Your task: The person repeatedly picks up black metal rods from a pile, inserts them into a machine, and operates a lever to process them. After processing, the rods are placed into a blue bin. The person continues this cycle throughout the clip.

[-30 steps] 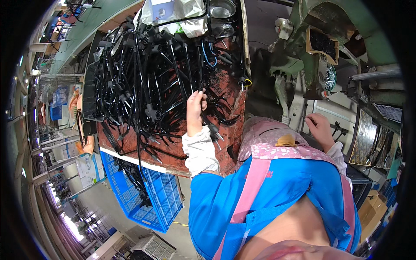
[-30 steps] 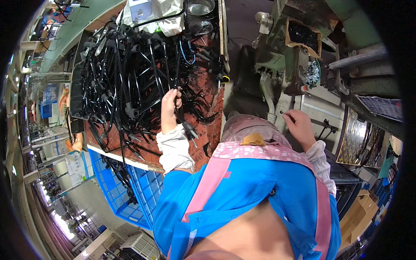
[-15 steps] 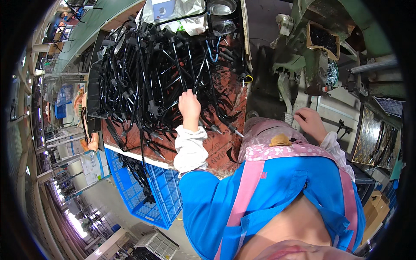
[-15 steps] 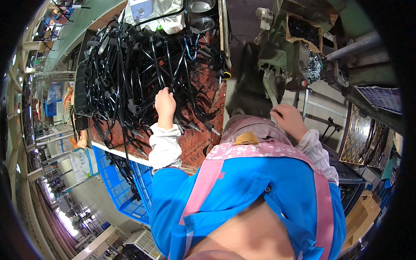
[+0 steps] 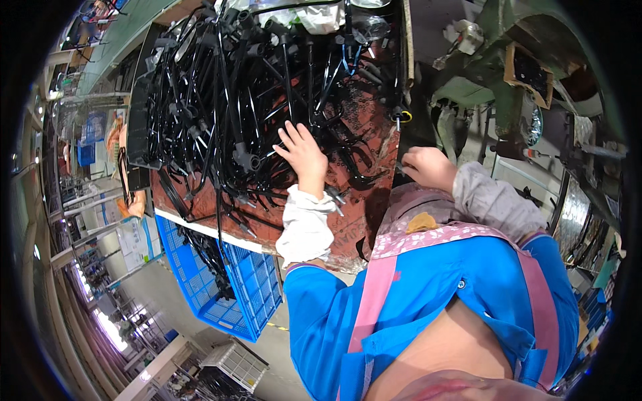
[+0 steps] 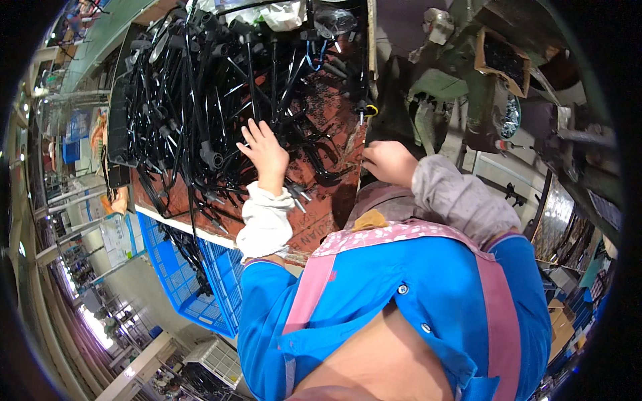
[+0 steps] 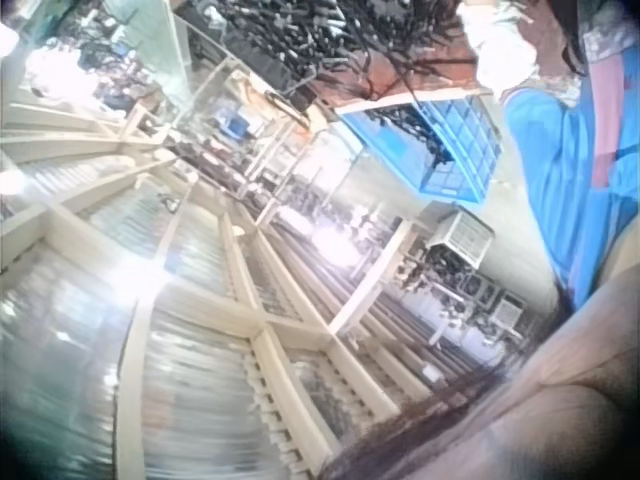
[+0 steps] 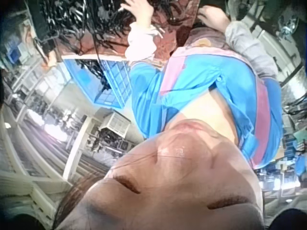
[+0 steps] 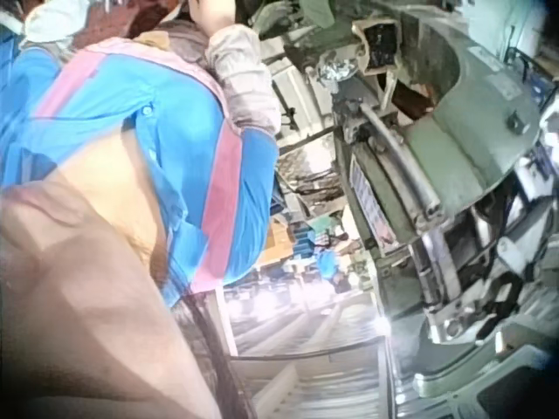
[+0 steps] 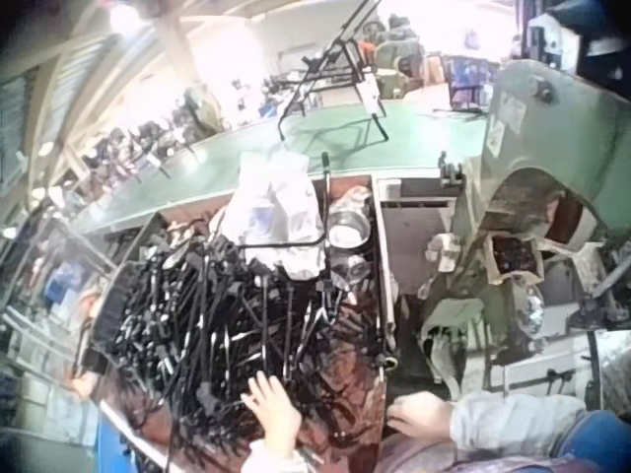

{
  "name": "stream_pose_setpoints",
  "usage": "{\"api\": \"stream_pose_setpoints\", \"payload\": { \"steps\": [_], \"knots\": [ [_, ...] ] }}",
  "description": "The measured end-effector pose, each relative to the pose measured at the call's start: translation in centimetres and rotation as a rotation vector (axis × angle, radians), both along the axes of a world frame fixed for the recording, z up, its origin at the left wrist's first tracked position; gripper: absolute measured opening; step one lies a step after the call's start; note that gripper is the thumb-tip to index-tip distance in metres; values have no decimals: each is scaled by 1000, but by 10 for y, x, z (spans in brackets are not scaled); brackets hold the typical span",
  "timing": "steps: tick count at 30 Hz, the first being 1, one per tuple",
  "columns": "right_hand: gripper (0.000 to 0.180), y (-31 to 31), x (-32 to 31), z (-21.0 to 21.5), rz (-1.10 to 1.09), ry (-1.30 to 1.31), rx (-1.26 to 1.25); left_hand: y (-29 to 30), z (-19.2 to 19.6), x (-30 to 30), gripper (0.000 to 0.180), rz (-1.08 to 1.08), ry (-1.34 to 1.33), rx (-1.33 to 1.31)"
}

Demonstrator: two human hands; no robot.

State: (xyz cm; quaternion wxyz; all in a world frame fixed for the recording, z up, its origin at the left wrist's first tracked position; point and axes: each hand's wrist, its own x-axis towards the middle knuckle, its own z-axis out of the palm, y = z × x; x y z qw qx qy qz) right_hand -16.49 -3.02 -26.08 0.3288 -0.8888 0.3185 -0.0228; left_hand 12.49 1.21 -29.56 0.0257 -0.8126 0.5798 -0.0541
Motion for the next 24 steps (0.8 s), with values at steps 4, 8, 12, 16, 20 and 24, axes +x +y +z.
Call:
{"api": "stream_pose_setpoints", "payload": {
  "steps": [4, 8, 12, 16, 20, 24],
  "knots": [
    [21, -5, 66, -33, 45, -57, -41, 10, 1, 55, 64, 113, 110, 17],
    [44, -1, 131, -46, 67, -107, -96, 9, 14, 95, 71, 99, 238, -49],
    [47, -2, 177, -77, 178, -63, -294, -4, 15, 115, 70, -30, 175, -151],
    [25, -7, 203, -93, 387, 252, -367, -12, 12, 125, 75, 22, 250, -80],
    [18, -14, 201, -64, 464, 256, -362, -11, 11, 131, 78, 3, 259, -65],
    [12, -20, 197, -28, 143, 12, -105, -11, 10, 134, 80, -3, 312, -56]
  ]
}}
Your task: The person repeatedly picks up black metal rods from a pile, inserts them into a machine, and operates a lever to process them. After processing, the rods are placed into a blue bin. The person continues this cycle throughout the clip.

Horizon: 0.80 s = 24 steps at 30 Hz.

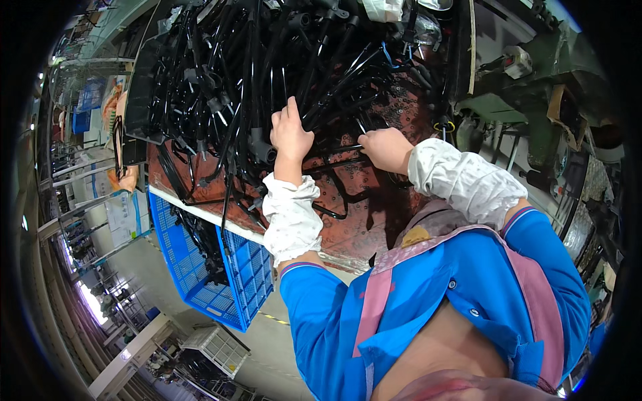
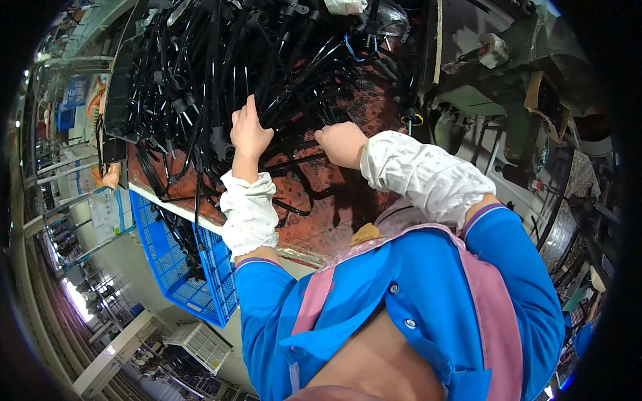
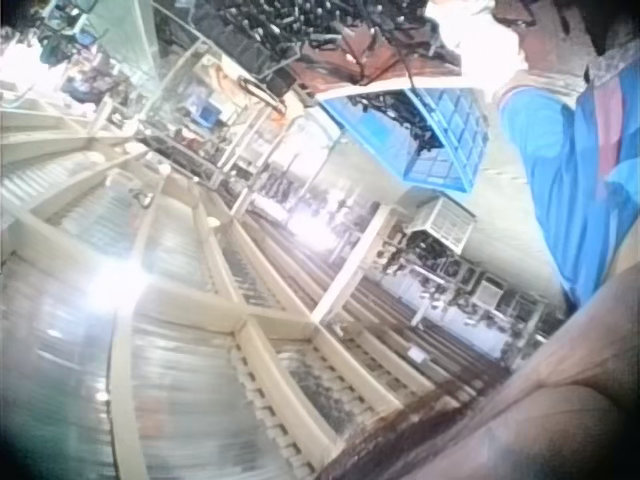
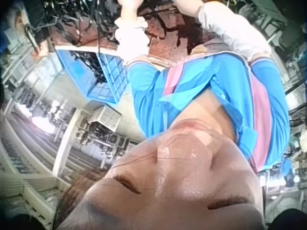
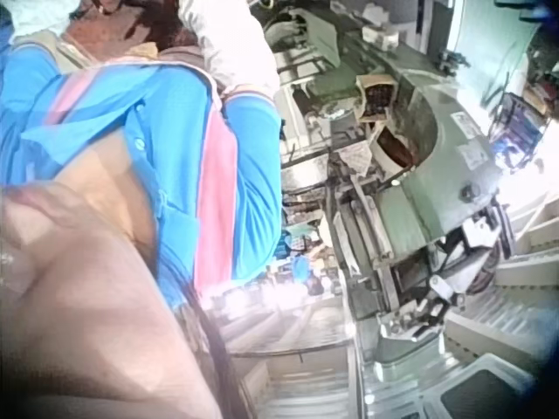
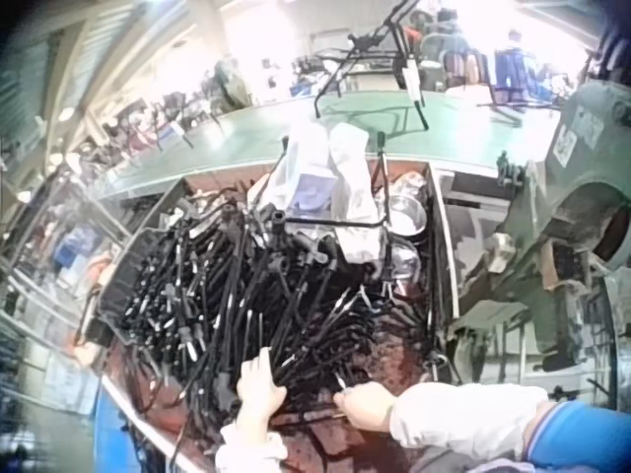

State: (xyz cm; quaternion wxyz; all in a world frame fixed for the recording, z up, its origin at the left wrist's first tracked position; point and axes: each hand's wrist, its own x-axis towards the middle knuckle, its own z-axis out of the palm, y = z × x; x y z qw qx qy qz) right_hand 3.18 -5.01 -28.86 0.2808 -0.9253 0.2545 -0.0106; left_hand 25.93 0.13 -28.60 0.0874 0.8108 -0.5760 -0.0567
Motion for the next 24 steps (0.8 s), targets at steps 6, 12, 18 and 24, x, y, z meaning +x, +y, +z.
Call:
{"api": "stream_pose_setpoints", "payload": {
  "steps": [6, 12, 18, 24],
  "knots": [
    [20, -17, -66, 84, -287, -150, 455, 0, 3, -1, 83, -7, -7, 3],
    [22, 2, -161, 116, -495, -267, 557, 3, -4, -2, 71, -20, -35, -106],
    [25, 18, -239, 139, -616, -432, 649, 9, -9, -22, 64, -1, -226, -110],
    [21, 54, -300, 158, -754, -502, 560, 13, 70, -127, 25, 122, 465, -475]
  ]
}}
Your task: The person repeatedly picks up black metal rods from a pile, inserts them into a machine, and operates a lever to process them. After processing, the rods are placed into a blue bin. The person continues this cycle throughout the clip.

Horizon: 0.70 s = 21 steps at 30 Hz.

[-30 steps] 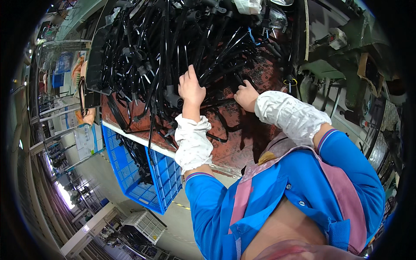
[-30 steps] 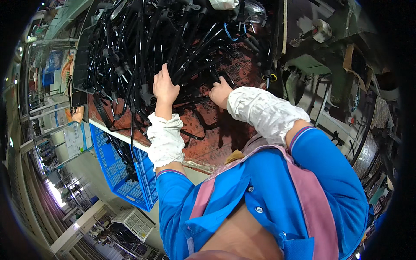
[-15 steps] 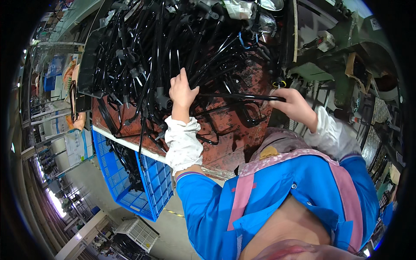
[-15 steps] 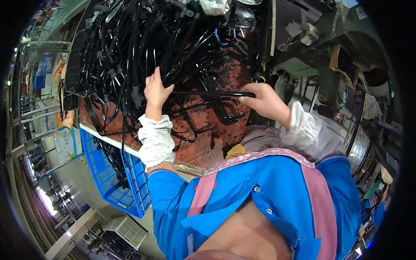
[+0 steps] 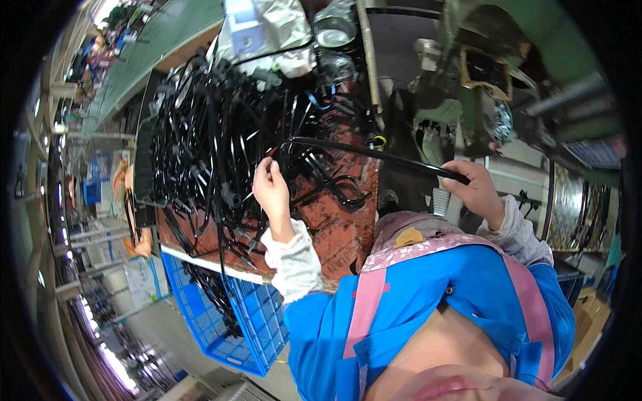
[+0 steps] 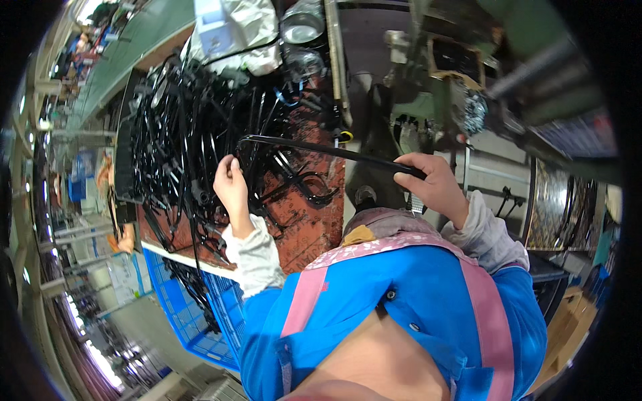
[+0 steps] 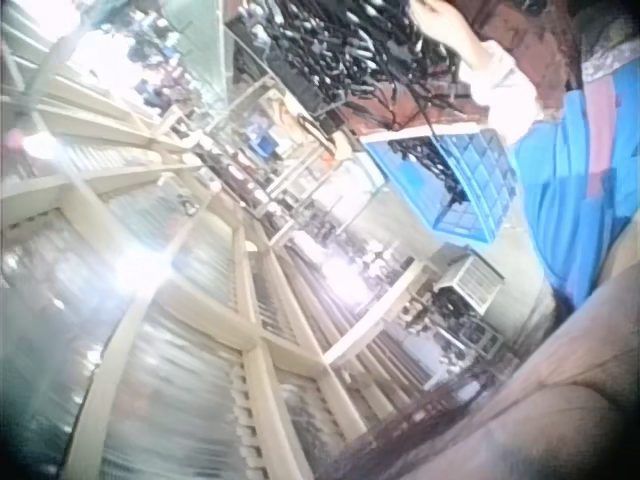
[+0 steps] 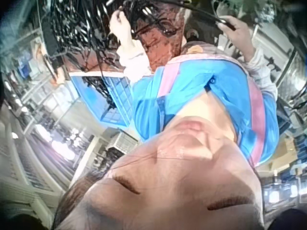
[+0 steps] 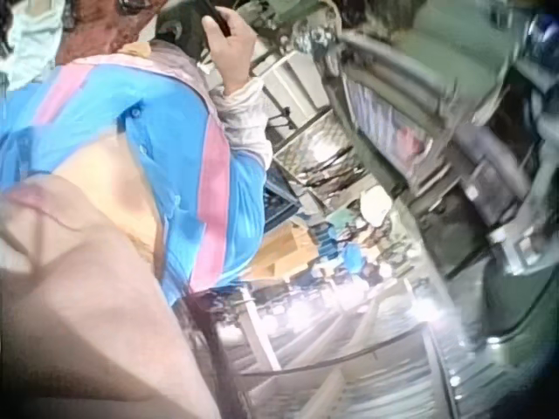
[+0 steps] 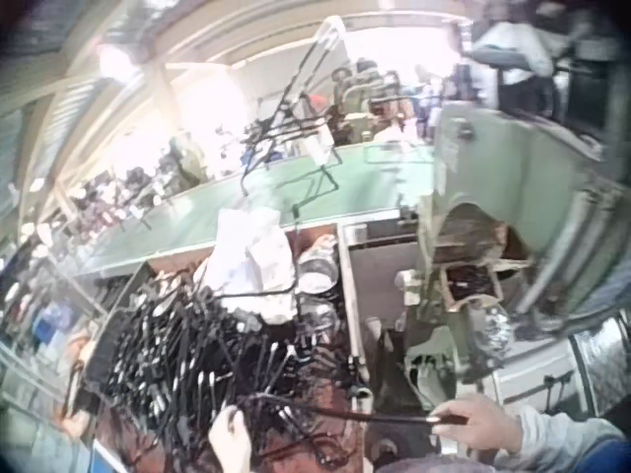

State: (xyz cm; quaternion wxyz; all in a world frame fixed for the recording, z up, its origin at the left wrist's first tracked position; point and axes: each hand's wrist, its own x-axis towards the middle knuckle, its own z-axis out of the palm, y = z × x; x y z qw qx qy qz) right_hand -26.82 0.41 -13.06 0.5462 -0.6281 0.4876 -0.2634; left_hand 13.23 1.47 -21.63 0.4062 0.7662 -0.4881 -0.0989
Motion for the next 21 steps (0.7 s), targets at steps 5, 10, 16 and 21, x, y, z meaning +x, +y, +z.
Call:
{"api": "stream_pose_setpoints", "payload": {
  "steps": [5, 10, 16, 21],
  "knots": [
    [25, 42, -57, 10, -17, 156, -675, 12, 25, -114, 47, -184, 940, -191],
    [27, 85, -112, 6, 44, 335, -980, 5, 59, -187, 53, -384, 1276, -229],
    [26, 126, -164, 1, -179, 574, -1037, 4, 71, -238, 17, -554, 1182, -97],
    [21, 144, -204, -10, -374, 746, -906, 21, 85, -285, 44, -641, 1219, -129]
  ]
}}
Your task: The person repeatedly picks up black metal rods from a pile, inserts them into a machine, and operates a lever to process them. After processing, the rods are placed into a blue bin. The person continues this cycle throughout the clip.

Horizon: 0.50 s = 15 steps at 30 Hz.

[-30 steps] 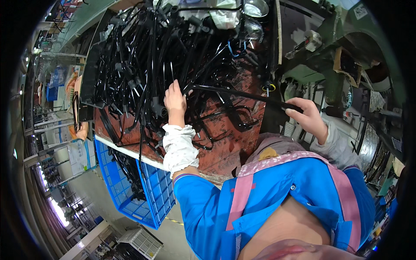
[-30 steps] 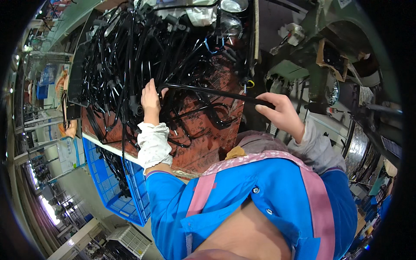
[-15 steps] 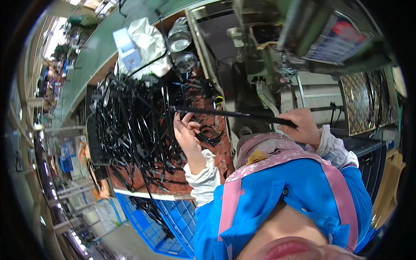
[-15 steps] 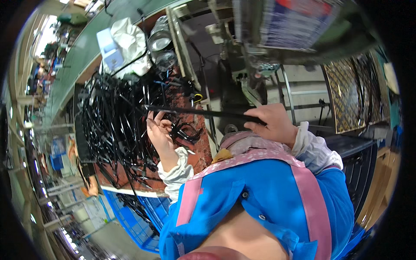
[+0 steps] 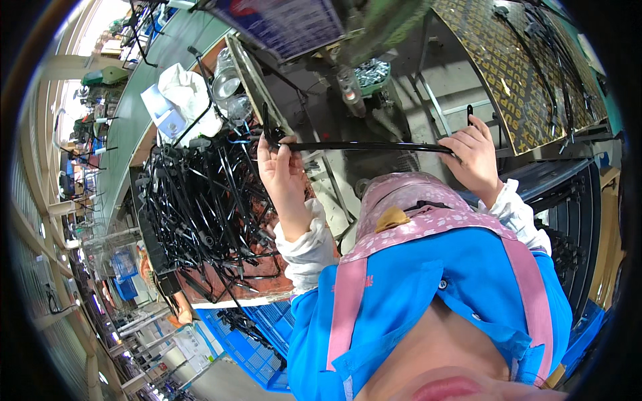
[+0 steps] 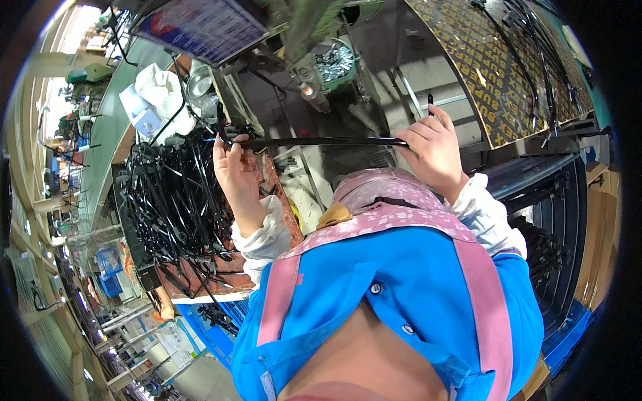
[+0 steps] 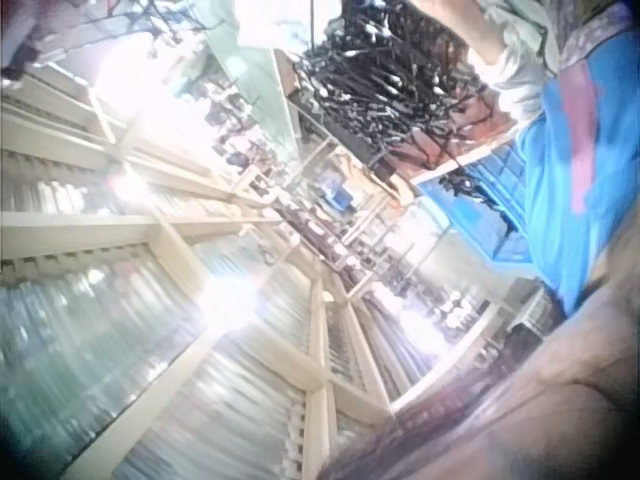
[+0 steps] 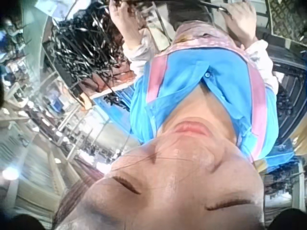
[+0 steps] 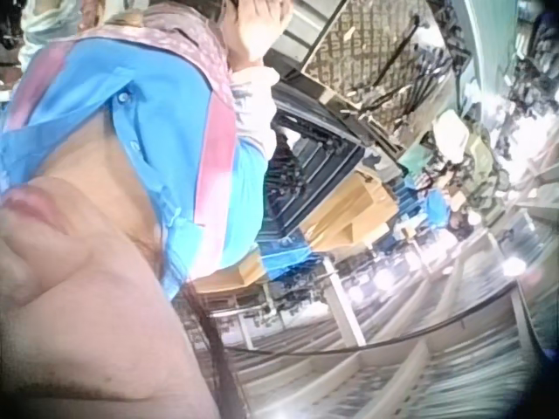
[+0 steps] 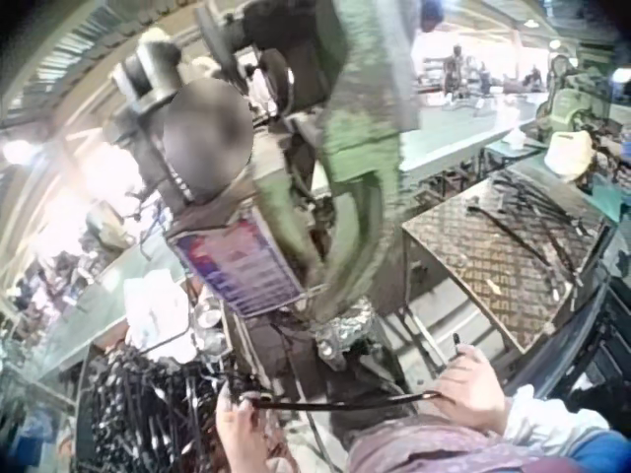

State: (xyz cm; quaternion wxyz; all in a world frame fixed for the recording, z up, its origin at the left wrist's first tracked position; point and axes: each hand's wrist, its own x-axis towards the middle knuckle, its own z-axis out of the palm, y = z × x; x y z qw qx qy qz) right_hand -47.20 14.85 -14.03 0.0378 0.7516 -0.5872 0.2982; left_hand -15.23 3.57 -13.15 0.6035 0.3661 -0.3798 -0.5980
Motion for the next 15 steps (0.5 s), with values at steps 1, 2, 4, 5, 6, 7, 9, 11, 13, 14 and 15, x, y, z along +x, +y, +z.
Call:
{"api": "stream_pose_setpoints", "payload": {
  "steps": [1, 2, 4, 5, 6, 7, 9, 11, 13, 14, 15],
  "knots": [
    [20, 3, -7, -2, -42, 5, 16, 4, -2, -6, 50, -1, -32, -2],
    [20, 4, -13, -2, -92, 17, 20, 8, -3, -12, 50, -1, -49, -24],
    [20, 6, -23, 1, -194, 46, 29, 14, -6, -25, 50, -3, -76, -65],
    [20, 5, -30, -1, -221, 47, 22, 17, -13, -25, 50, -42, -93, -90],
    [20, 5, -35, -3, -246, 48, 27, 19, -12, -32, 49, -36, -75, -95],
    [20, 6, -39, -5, -272, 48, 31, 22, -10, -41, 47, -31, -58, -100],
    [21, 7, -46, -10, -303, 44, 32, 25, -10, -48, 40, -44, -49, -116],
    [21, 4, -55, -14, -355, 23, 16, 30, -8, -54, 31, -100, -79, -144],
    [21, 2, -61, -12, -415, 36, 1, 34, -7, -57, 23, -171, -37, -161],
    [21, -1, -63, -14, -441, 66, -52, 35, -7, -56, 22, -190, -73, -174],
    [24, -2, -66, -14, -432, 50, -54, 35, -6, -56, 20, -205, -103, -189]
  ]
}}
